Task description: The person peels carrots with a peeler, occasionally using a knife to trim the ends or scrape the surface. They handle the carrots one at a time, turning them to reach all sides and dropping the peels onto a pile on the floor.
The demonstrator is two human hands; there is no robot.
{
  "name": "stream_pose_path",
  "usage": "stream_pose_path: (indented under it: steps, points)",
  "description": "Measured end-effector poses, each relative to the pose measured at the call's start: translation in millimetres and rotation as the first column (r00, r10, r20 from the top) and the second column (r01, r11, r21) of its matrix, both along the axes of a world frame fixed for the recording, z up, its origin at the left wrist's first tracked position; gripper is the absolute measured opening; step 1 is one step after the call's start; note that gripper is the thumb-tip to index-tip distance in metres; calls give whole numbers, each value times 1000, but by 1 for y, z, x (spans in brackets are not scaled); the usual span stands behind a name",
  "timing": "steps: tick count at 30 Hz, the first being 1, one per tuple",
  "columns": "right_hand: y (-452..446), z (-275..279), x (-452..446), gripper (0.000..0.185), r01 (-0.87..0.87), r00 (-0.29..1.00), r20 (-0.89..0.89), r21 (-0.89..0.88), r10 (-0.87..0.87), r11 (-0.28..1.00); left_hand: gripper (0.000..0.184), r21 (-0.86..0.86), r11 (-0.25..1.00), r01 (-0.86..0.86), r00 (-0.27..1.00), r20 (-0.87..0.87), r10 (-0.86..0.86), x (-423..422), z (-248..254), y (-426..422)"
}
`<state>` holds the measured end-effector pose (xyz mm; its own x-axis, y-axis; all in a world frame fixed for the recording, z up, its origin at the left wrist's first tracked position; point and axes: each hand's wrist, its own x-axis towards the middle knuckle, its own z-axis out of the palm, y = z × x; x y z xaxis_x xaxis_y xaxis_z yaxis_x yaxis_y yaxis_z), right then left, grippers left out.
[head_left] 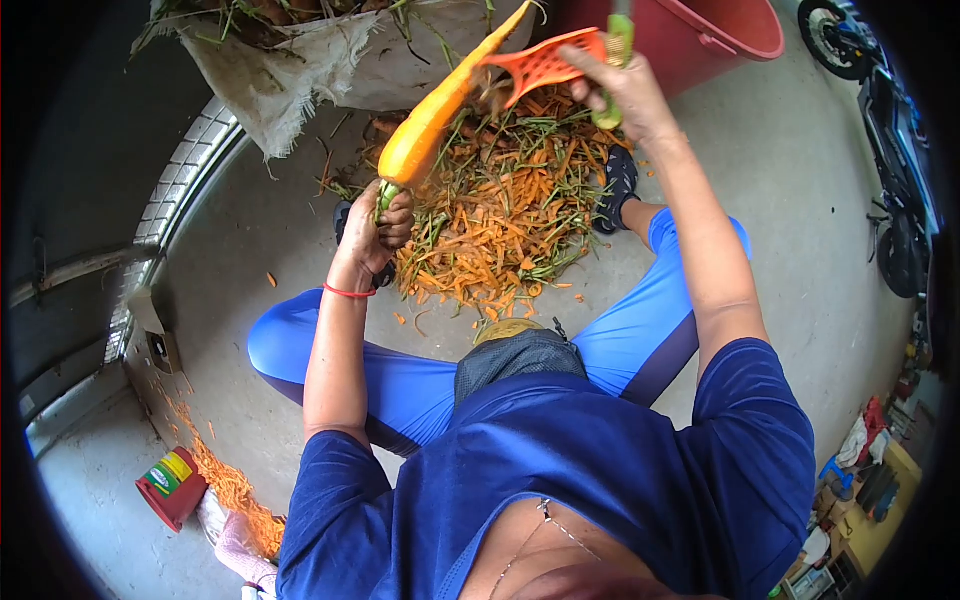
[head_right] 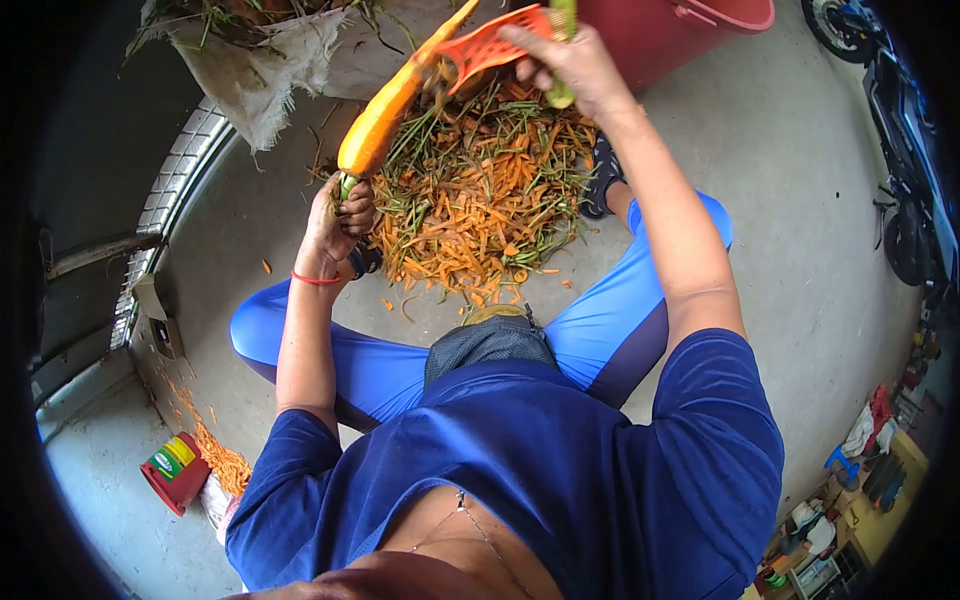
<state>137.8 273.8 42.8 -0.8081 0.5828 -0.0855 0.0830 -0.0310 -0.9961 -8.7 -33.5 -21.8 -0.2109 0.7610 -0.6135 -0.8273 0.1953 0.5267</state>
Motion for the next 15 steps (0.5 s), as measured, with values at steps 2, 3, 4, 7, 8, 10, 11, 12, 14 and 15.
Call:
stream_pose_path:
  steps: [2,3,4,7,8,10,11,12,14,15]
  points:
    - [-11,-9,-5,26,-110,991,73,3,110,994,40,-19,999,27,1000,-7,-27,3,-1,2]
    - [-19,-10,-8,26,-134,990,50,26,133,991,40,-24,999,38,999,-12,-38,5,-1,4]
    - [-24,-11,-10,26,-158,987,26,50,157,986,40,2,998,61,998,-7,-61,6,-1,4]
    - [-10,-18,-8,27,-145,988,65,69,140,987,40,66,993,96,995,-12,-95,7,1,-1]
    - [-1,-19,-5,28,-144,987,82,79,137,986,40,67,993,94,996,-8,-94,7,0,0]
    - [16,-19,-1,32,-68,988,144,91,54,994,39,62,994,91,996,-1,-91,5,-1,-3]
    - [30,-23,2,33,23,993,108,130,-37,991,40,43,997,58,998,9,-58,2,-4,-7]
    - [52,-30,4,34,114,989,70,166,-127,979,39,76,996,56,997,55,-61,-2,-9,-12]
    - [103,-50,14,34,207,969,92,207,-229,956,39,144,988,48,988,138,-68,-11,-15,-21]
    - [117,-52,17,33,271,951,73,276,-301,922,40,-9,1000,-2,998,68,3,-6,0,-16]
